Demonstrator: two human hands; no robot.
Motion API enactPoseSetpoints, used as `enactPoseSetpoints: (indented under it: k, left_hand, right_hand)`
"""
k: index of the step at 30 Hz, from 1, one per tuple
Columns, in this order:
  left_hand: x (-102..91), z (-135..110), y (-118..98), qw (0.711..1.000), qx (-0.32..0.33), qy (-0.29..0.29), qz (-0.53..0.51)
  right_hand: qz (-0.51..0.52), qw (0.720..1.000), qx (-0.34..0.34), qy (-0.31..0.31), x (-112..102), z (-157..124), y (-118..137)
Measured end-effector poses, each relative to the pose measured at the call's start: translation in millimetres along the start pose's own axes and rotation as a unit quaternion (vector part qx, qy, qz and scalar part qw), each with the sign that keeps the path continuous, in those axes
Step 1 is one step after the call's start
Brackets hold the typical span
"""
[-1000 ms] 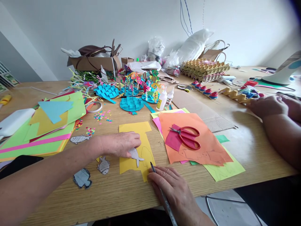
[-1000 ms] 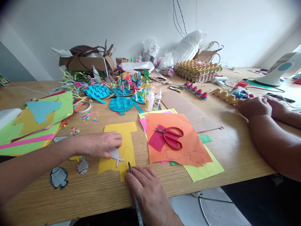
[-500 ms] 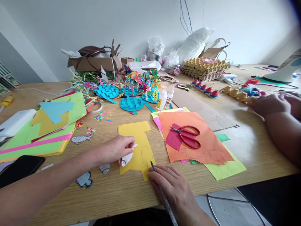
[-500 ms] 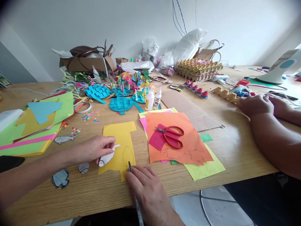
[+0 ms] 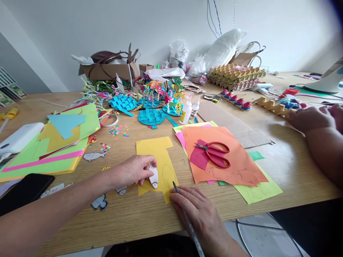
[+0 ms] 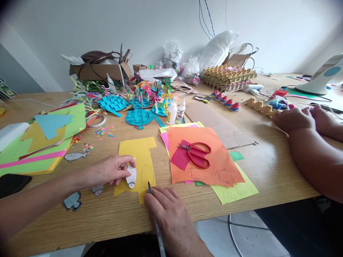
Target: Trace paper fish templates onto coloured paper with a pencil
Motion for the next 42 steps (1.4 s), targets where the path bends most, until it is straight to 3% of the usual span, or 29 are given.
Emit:
enactPoseSetpoints:
  k: [10, 21, 27, 33, 42]
  left_hand:
    - [11.2, 8, 8, 0.999, -0.003, 0.013, -0.032]
    - [3.2, 5, 2, 0.991, 0.028, -0.023, 0.127]
    - [-11.0, -6, -13, 0.958, 0.078, -0.101, 0.257]
    - [3.3, -21, -17, 0.893, 0.210, -0.152, 0.367]
    - [13.3, -51, -16, 0.844, 0.302, -0.173, 0.408]
  right_hand:
    - [-0.007, 1.000, -0.002, -0.001, 0, 0, -2]
    - [-0.011, 1.000, 0.000, -0.005, -2, 2, 0]
    - [-0.001, 1.000, 0.004, -0.005, -3, 2, 0]
    - [0.000, 1.000, 0.004, -0.006, -2, 4, 2]
    - [-0.006, 1.000, 0.006, 0.000, -2, 2, 0]
Point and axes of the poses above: each hand's wrist, its own z-axis towards the middle knuckle, its own x-axis out of the palm, y = z × x, the point moved 6 cm from there along z, towards the middle knuckle, and after that the axes turned 13 degrees about z, right-handed, at the moved point
